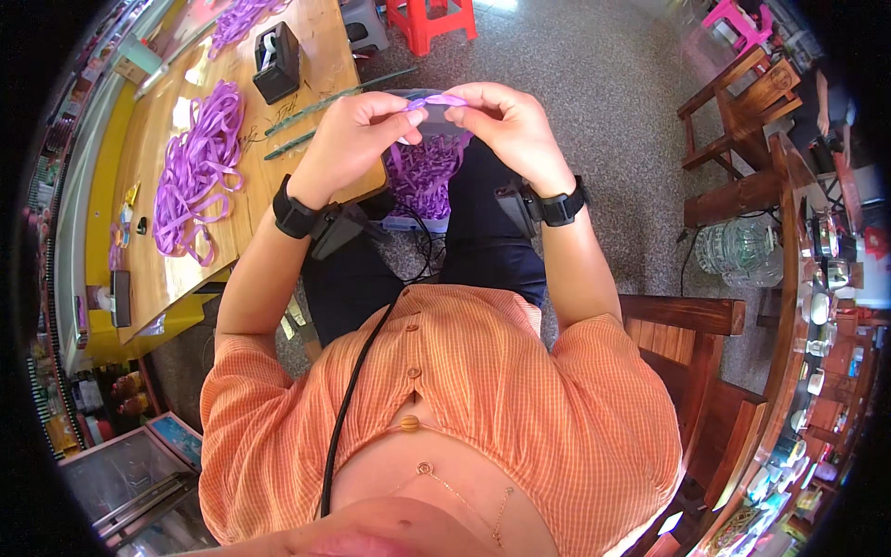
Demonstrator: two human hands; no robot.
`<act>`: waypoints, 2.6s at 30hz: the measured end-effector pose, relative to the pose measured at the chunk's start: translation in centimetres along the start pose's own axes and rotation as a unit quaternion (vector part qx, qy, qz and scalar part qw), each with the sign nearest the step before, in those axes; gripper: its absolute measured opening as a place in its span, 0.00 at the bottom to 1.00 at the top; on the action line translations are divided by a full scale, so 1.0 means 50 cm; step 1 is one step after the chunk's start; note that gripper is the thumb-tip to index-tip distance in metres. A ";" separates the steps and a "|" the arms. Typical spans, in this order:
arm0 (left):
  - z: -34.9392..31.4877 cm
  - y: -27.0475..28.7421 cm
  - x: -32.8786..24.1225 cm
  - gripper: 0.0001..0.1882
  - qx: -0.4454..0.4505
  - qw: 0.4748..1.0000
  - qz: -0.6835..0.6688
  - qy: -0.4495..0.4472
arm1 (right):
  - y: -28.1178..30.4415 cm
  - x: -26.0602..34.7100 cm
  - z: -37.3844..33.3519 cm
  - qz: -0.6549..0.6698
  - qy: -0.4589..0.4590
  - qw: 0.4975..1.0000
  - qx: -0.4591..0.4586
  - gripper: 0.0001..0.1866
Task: Measuring purple plastic ties against a blue ruler and placing them into a plastic container.
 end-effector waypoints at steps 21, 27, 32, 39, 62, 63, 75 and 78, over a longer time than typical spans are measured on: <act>0.022 -0.060 0.001 0.10 -0.027 0.995 -0.092 -0.002 | 0.069 0.029 0.010 0.004 0.049 0.994 -0.097 0.13; -0.007 -0.035 -0.075 0.07 -0.166 0.958 0.148 -0.182 | 0.025 0.021 -0.018 0.115 -0.038 0.993 0.010 0.17; -0.021 -0.046 -0.104 0.06 -0.190 0.925 0.261 -0.198 | 0.010 0.034 -0.029 0.039 0.031 0.995 -0.086 0.07; -0.036 -0.032 -0.100 0.07 -0.166 0.963 0.129 -0.170 | 0.010 0.039 -0.043 0.019 0.020 0.994 -0.103 0.06; -0.061 -0.029 -0.146 0.14 -0.122 0.977 0.046 -0.170 | -0.021 0.160 -0.087 -0.105 0.257 0.956 -0.095 0.06; -0.056 -0.034 -0.137 0.14 -0.101 0.983 0.009 -0.153 | -0.020 0.159 -0.086 -0.104 0.256 0.956 -0.095 0.06; -0.045 -0.033 -0.109 0.14 -0.077 0.988 -0.057 -0.119 | -0.018 0.197 -0.074 -0.207 0.280 0.935 -0.065 0.06; -0.054 -0.031 -0.119 0.14 -0.089 0.988 -0.031 -0.119 | -0.015 0.189 -0.073 -0.152 0.234 0.958 -0.065 0.06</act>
Point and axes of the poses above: each hand's wrist, its own z-axis towards the middle knuckle, its own y-axis out of the back of the hand, x = y × z, the point moved 10 cm from there along z, towards the middle knuckle, and after that the axes turned 1 degree about y, right-handed, at the moved point
